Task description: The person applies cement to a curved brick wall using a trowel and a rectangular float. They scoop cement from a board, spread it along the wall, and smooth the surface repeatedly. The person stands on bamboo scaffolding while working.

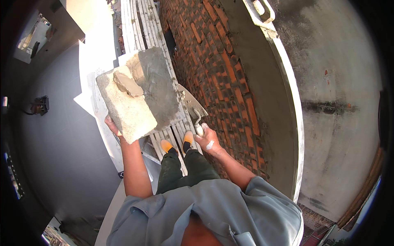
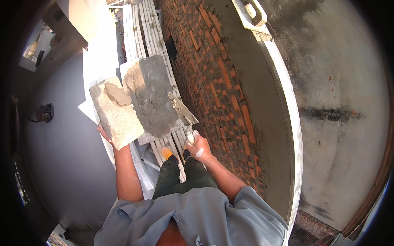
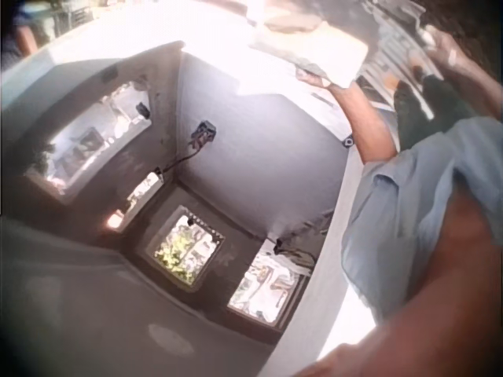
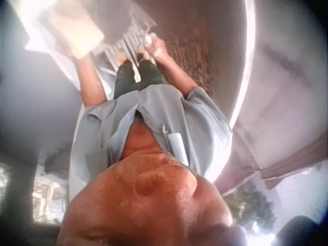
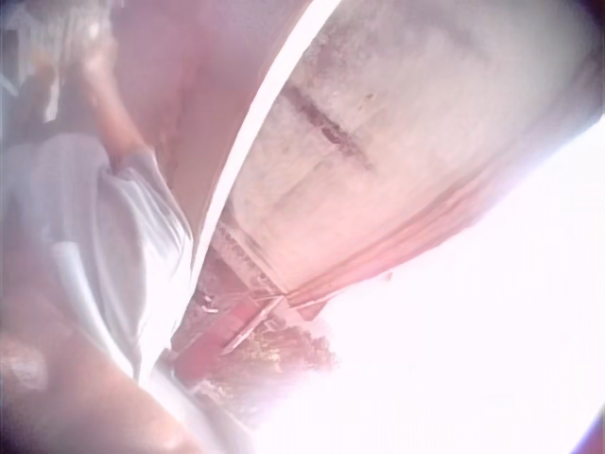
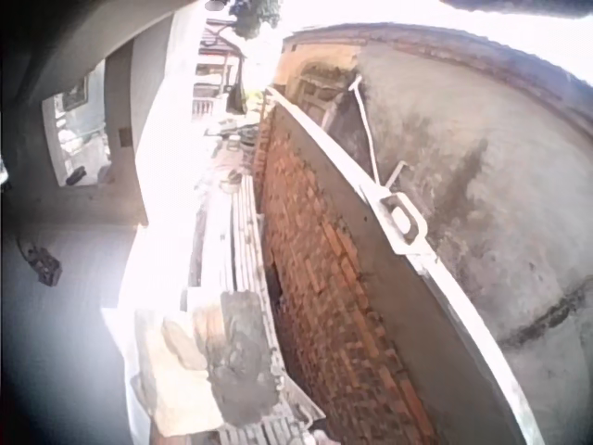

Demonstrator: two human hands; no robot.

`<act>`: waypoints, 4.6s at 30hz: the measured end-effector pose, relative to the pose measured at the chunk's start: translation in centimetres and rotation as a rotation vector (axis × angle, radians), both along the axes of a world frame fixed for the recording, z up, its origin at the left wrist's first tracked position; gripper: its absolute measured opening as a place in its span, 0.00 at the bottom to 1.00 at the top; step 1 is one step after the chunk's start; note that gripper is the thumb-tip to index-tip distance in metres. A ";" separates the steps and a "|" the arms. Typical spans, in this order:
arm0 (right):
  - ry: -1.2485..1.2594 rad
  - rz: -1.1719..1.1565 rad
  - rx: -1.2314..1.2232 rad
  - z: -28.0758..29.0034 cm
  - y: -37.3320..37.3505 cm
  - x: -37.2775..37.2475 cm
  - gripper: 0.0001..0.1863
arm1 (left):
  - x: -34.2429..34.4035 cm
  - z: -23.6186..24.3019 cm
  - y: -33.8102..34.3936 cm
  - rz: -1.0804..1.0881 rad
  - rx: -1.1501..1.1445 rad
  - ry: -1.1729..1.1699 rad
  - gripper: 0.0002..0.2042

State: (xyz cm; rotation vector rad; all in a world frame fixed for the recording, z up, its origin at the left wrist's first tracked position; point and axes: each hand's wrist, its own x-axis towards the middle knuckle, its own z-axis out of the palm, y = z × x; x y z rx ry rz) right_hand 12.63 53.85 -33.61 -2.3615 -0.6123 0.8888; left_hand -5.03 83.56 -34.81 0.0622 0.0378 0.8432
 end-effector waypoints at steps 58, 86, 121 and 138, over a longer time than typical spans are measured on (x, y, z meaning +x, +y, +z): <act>0.010 -0.699 0.816 25.9 -36.4 11.5 0.13 | 41.3 12.3 -18.4 -0.107 0.887 0.447 0.48; -0.012 -0.610 0.810 25.2 -37.2 11.6 0.14 | 25.6 11.6 -43.4 -0.071 1.356 0.740 0.54; -0.071 -0.695 0.799 25.0 -35.6 11.7 0.18 | 40.7 4.0 -27.5 -0.135 0.728 1.059 0.43; -0.074 -0.716 0.799 25.1 -35.6 11.6 0.16 | 35.9 2.7 -34.0 -0.166 0.973 0.998 0.46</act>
